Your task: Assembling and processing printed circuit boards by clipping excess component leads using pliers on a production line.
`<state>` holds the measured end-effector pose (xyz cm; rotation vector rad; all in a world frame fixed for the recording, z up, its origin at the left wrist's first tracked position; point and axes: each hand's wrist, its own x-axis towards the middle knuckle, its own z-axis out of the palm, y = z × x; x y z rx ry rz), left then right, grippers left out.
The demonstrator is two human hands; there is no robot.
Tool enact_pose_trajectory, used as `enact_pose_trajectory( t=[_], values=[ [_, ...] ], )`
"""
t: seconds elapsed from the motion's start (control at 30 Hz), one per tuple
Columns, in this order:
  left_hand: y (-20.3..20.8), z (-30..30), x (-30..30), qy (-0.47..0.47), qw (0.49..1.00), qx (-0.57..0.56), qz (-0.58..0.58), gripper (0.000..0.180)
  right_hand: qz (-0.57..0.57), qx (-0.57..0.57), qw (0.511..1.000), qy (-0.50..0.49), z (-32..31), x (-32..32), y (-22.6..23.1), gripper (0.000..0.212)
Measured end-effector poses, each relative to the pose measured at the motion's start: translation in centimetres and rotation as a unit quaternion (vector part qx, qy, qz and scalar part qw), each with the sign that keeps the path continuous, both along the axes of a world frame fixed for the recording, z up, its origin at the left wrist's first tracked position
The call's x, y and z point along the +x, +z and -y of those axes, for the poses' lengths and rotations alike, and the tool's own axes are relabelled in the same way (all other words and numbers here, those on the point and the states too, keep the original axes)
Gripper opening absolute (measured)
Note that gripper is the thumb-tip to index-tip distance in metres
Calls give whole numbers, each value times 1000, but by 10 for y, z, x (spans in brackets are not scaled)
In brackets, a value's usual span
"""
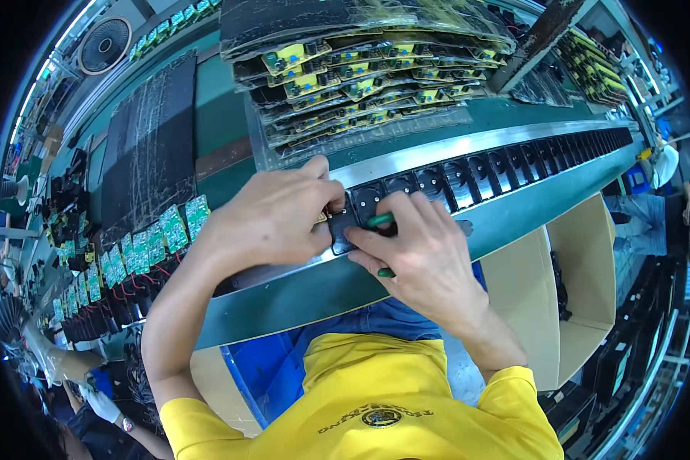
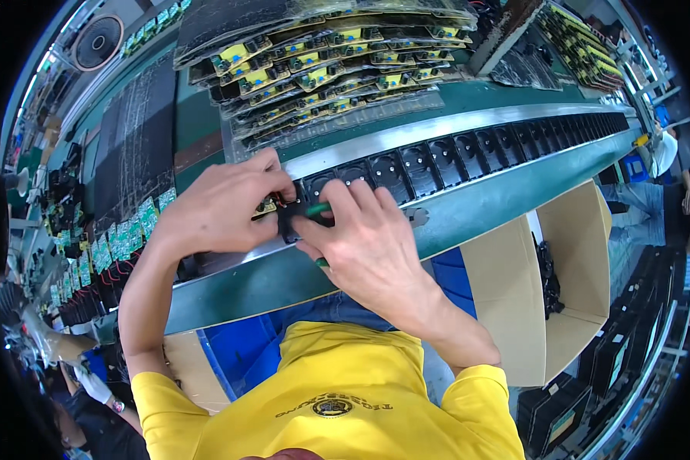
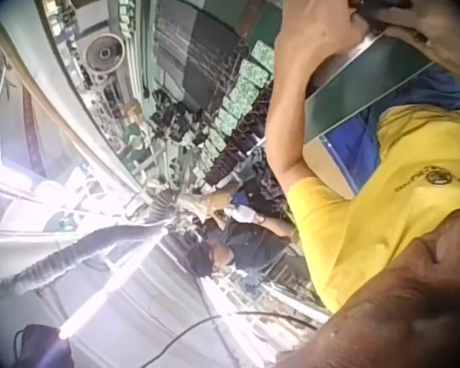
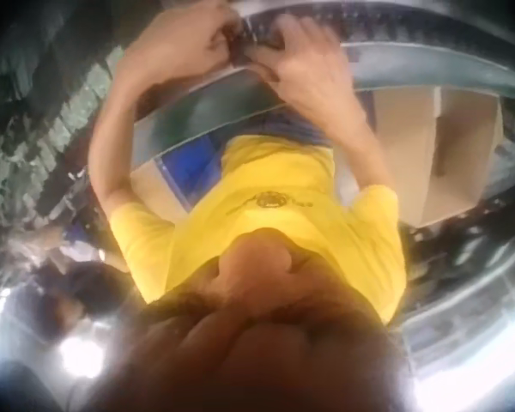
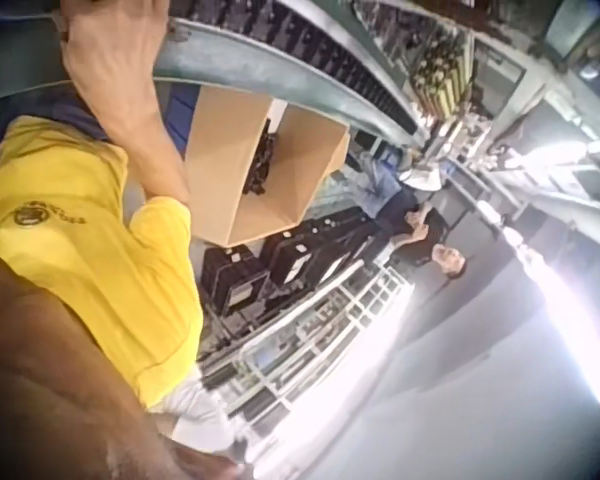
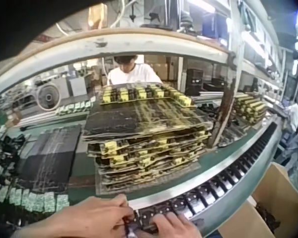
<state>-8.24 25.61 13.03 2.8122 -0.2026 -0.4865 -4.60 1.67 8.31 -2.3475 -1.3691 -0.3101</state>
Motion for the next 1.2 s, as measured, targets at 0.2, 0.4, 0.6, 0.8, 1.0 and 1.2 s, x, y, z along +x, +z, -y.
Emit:
enact_pose_trajectory(
  t=[0.2,0.4,0.6,0.8,1.0,1.2],
  values=[
    [-19,22,14,81,932,81,344,36,27,2,1000,10,1,-5,-11,14],
    [-82,35,-22,38,887,28,460,45,-18,41,999,2,12,-14,-2,27],
    [-70,-43,-91,14,927,42,372,40,-55,85,989,-106,52,9,10,36],
    [-33,-55,-114,10,947,54,317,46,-57,126,987,-87,58,19,4,33],
    [42,-9,-4,-28,872,17,489,38,-60,140,986,-74,67,21,10,29],
    [99,56,231,4,852,83,517,33,-74,174,980,-55,74,26,12,27]
  ],
)
